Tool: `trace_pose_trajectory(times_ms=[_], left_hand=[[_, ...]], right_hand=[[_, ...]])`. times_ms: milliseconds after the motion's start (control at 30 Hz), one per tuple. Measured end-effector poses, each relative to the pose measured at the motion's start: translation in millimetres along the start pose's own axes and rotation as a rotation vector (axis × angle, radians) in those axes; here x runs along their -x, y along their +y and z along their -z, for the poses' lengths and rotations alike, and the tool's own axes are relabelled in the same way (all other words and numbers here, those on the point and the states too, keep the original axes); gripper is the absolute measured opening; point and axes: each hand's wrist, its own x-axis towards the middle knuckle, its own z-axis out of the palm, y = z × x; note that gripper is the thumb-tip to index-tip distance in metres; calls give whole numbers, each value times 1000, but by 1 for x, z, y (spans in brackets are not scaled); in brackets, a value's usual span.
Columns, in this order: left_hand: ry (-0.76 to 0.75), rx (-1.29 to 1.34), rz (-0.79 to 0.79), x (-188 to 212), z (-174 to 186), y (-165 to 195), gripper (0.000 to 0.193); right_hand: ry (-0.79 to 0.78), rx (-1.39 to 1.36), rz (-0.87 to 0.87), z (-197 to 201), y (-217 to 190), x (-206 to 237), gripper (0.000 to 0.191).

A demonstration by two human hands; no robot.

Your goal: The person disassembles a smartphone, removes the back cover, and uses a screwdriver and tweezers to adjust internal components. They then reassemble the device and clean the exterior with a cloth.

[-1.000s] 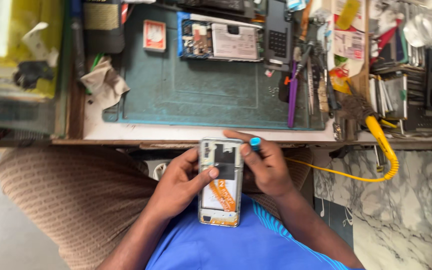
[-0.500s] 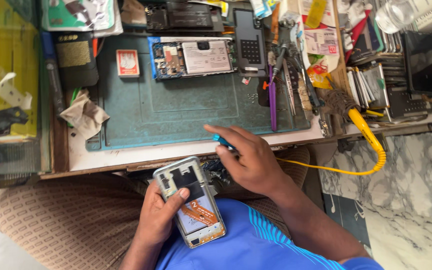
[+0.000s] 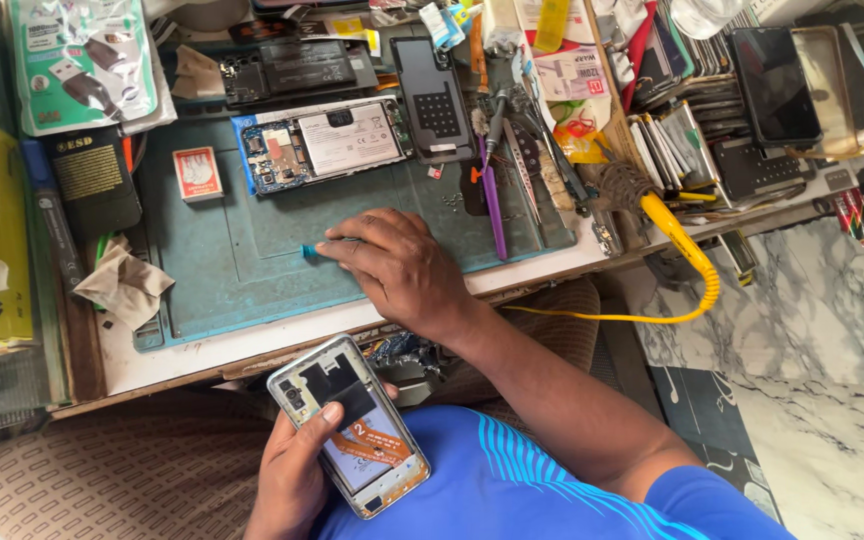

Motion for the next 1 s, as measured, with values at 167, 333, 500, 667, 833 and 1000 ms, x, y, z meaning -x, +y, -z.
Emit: trace_pose_trajectory(times_ms=[167, 333, 500, 667, 833, 1000], left_hand=[[-55, 2, -46, 3, -7, -1, 65], [-123, 93, -47, 15, -23, 6, 78], [-52, 14, -31, 35, -38, 1, 84], [-98, 10, -192, 67, -50, -18, 100], [-12, -76, -288, 101, -68, -30, 106], [66, -96, -292, 134, -88, -41, 101]], right_hand=[[107, -93, 28, 11, -2, 22, 26], [195, -87, 8, 30, 5, 59, 21], [291, -16, -275, 70, 31, 90, 17], [402, 98, -479, 101, 61, 108, 24], [412, 228, -335, 95, 73, 121, 40], [372, 280, -361, 88, 88, 120, 40]])
